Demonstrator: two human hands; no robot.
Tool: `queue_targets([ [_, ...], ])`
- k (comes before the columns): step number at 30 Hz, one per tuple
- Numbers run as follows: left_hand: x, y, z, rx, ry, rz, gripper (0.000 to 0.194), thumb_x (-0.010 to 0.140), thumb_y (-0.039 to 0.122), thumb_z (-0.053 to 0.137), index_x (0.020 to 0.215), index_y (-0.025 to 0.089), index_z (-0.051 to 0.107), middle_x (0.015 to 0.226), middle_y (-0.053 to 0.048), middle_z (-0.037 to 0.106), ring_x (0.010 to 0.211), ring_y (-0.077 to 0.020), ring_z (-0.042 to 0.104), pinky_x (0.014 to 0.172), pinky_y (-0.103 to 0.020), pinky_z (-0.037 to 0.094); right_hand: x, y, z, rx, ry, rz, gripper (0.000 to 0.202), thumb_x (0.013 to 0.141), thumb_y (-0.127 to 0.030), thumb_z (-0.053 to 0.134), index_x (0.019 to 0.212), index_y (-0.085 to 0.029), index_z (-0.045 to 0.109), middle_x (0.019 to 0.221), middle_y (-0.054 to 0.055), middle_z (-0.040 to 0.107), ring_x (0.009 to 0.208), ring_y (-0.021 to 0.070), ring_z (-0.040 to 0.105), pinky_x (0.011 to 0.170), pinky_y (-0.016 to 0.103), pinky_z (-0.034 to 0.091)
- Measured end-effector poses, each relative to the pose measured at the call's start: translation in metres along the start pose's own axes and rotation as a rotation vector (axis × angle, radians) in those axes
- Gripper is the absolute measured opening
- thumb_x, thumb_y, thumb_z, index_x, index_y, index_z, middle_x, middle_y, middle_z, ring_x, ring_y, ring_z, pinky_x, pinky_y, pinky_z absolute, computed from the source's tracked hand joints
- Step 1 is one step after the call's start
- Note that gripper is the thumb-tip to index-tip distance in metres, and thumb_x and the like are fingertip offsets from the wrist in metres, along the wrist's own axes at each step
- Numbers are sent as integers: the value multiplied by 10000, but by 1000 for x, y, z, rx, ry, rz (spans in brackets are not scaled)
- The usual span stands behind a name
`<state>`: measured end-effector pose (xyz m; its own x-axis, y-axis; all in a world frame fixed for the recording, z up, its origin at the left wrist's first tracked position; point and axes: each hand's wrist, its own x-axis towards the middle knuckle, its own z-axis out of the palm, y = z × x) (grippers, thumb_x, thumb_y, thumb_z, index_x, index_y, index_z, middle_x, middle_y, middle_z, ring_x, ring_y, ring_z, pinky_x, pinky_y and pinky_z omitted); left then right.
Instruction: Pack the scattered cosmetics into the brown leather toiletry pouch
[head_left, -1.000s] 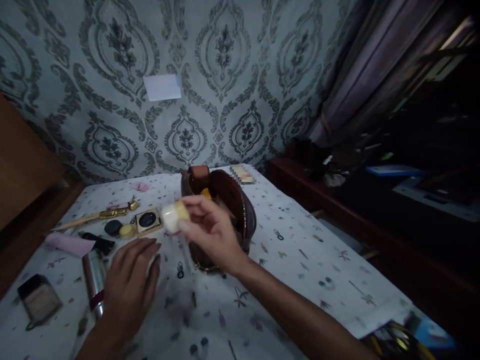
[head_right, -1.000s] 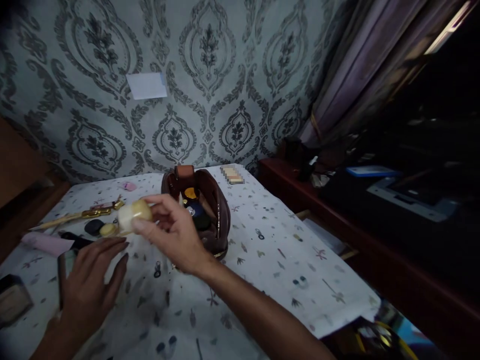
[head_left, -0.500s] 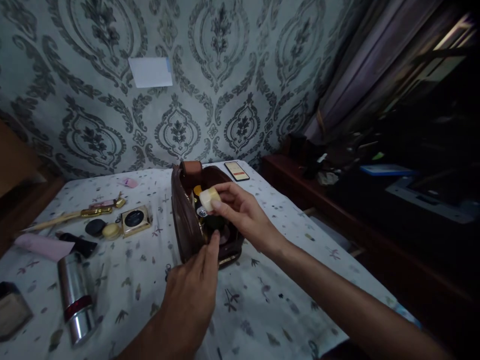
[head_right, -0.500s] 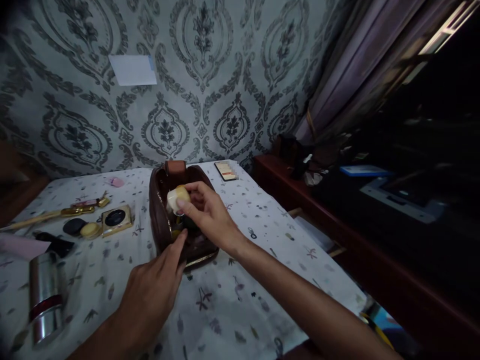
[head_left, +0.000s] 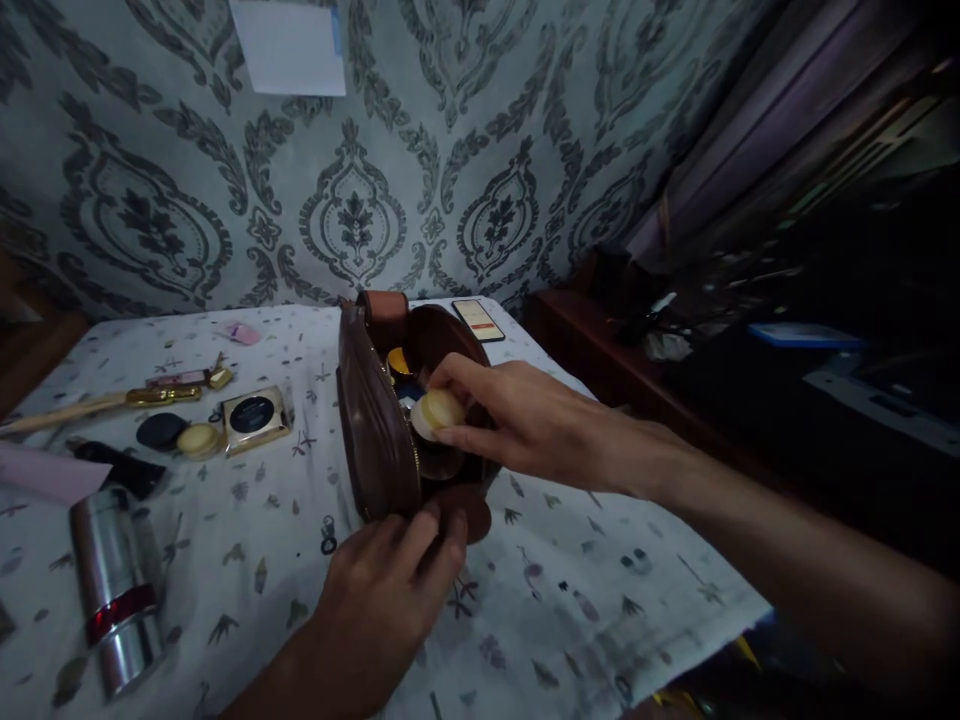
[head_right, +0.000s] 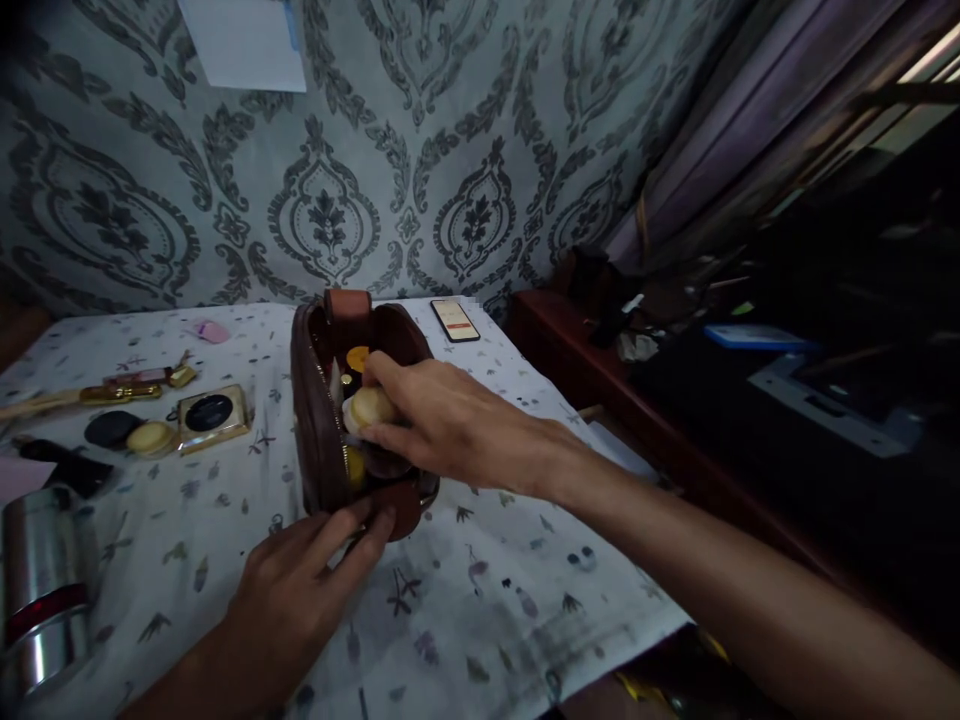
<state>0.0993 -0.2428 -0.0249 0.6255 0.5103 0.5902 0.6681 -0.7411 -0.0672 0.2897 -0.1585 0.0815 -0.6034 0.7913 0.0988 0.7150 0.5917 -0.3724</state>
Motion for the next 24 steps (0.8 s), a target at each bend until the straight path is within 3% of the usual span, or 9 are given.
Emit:
queue_targets([
  [4, -1, -1, 1, 16, -15, 11, 386, 931, 96, 350, 1179, 163, 638, 935, -73, 724, 638, -167, 657, 552, -284, 567, 5, 2, 1, -201, -97, -41, 158, 862, -253, 664, 989, -203, 585, 679, -16, 606, 555, 143, 522, 533, 270, 253],
  [7, -4, -1, 4, 26, -35, 8, 404, 902, 89, 384, 1205, 184, 635, 971, -78, 729, 653, -163, 652, 568, -278, 573, 13, -2, 0, -280, -136, -52, 125, 854, -195, 680, 959, -188, 612, 704, 11, 625, 586, 156, 560, 552, 279, 281],
  [13, -14, -5, 15, 21, -49, 63, 430, 910, 181, 423, 1297, 173, 607, 1124, -117, 720, 745, -177, 669, 590, -278, 581, 32, -8, -10, -481, -191, 85, 110, 889, -205, 667, 978, -157, 622, 978, 96, 643, 753, 190, 634, 604, 290, 376],
  [24, -19, -7, 35, 129, 117, 115, 408, 881, 127, 448, 1225, 190, 659, 1035, -71, 751, 675, -140, 683, 526, -226, 540, 59, 5, -10, -537, -218, 70, 211, 922, -78, 511, 1095, -71, 631, 1081, 167, 688, 1004, 240, 658, 770, 299, 448],
])
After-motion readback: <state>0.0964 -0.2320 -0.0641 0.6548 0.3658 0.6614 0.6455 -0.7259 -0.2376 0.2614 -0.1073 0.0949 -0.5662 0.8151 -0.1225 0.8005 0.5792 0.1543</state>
